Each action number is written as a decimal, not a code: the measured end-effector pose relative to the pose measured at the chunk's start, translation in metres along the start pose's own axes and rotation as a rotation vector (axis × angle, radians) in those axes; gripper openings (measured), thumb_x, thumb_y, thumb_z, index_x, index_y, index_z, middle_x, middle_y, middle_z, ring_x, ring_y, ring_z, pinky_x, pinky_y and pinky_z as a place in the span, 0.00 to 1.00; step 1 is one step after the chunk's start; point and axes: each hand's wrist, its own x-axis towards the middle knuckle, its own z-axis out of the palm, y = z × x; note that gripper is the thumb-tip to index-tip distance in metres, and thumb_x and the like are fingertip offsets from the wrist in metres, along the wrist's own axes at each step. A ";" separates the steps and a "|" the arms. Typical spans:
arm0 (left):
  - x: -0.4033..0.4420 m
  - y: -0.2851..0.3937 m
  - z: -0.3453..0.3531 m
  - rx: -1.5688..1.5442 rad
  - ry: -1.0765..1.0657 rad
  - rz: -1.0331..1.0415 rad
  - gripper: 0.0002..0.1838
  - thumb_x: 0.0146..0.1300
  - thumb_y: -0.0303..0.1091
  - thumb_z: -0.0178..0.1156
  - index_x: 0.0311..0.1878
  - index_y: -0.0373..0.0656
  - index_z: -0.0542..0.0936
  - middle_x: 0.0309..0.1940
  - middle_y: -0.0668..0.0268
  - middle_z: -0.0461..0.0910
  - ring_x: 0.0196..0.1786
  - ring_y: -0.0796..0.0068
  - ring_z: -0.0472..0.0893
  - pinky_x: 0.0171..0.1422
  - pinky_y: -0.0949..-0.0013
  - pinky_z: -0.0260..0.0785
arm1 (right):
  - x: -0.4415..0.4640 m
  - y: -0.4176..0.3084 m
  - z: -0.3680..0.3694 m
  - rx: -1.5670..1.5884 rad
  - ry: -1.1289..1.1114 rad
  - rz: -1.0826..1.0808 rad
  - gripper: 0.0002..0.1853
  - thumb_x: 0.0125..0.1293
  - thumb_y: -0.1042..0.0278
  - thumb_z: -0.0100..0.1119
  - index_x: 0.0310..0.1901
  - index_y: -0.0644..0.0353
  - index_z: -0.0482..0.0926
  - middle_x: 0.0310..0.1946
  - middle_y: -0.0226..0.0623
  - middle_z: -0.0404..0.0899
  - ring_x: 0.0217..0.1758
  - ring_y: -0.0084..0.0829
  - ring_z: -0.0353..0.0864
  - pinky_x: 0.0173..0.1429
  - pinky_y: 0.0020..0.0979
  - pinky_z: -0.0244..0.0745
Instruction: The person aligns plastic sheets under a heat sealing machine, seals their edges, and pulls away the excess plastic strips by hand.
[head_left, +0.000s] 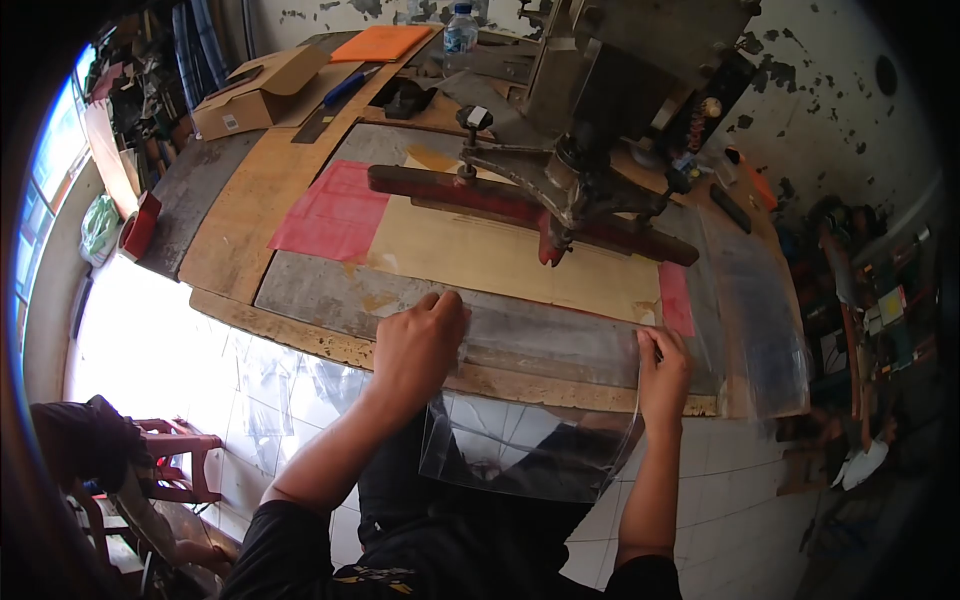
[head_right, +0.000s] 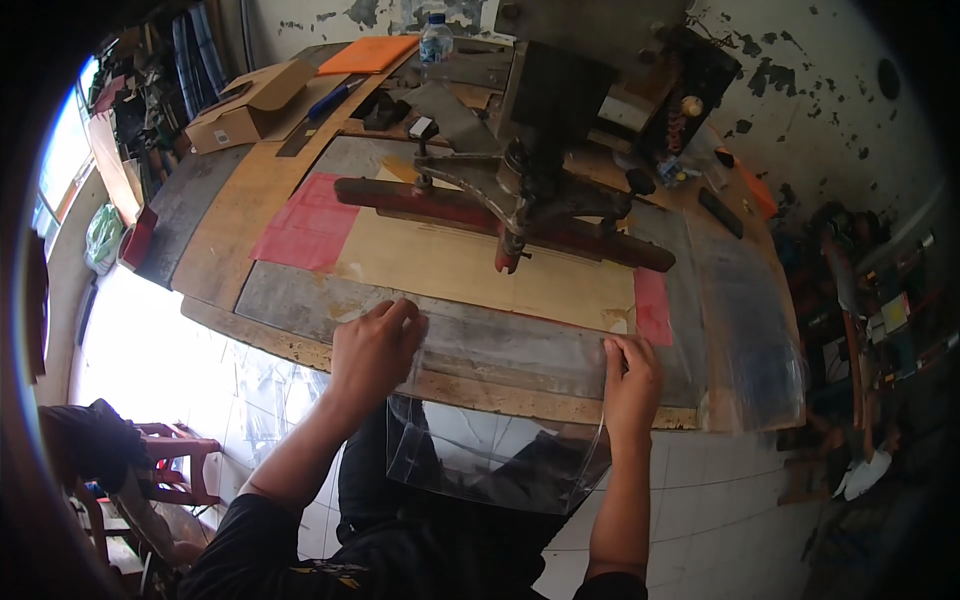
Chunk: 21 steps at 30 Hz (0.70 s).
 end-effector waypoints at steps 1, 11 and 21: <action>0.001 0.002 0.000 0.066 0.048 0.059 0.08 0.75 0.40 0.68 0.42 0.47 0.85 0.34 0.62 0.86 0.36 0.52 0.87 0.43 0.50 0.77 | -0.001 0.001 0.001 -0.055 0.026 -0.036 0.08 0.78 0.71 0.66 0.49 0.67 0.88 0.43 0.42 0.86 0.46 0.41 0.86 0.55 0.38 0.80; 0.014 -0.011 -0.003 0.057 0.063 0.259 0.06 0.66 0.32 0.73 0.37 0.43 0.85 0.38 0.65 0.82 0.45 0.58 0.84 0.51 0.53 0.75 | -0.001 0.004 -0.001 0.013 -0.065 -0.123 0.08 0.71 0.83 0.66 0.48 0.65 0.88 0.45 0.41 0.81 0.50 0.44 0.84 0.55 0.42 0.79; 0.018 -0.013 -0.002 0.042 0.050 0.261 0.07 0.70 0.33 0.70 0.37 0.44 0.82 0.36 0.64 0.79 0.44 0.58 0.82 0.49 0.54 0.73 | -0.002 0.001 -0.001 0.019 -0.063 -0.108 0.07 0.70 0.76 0.72 0.46 0.65 0.87 0.47 0.40 0.83 0.52 0.43 0.85 0.58 0.40 0.80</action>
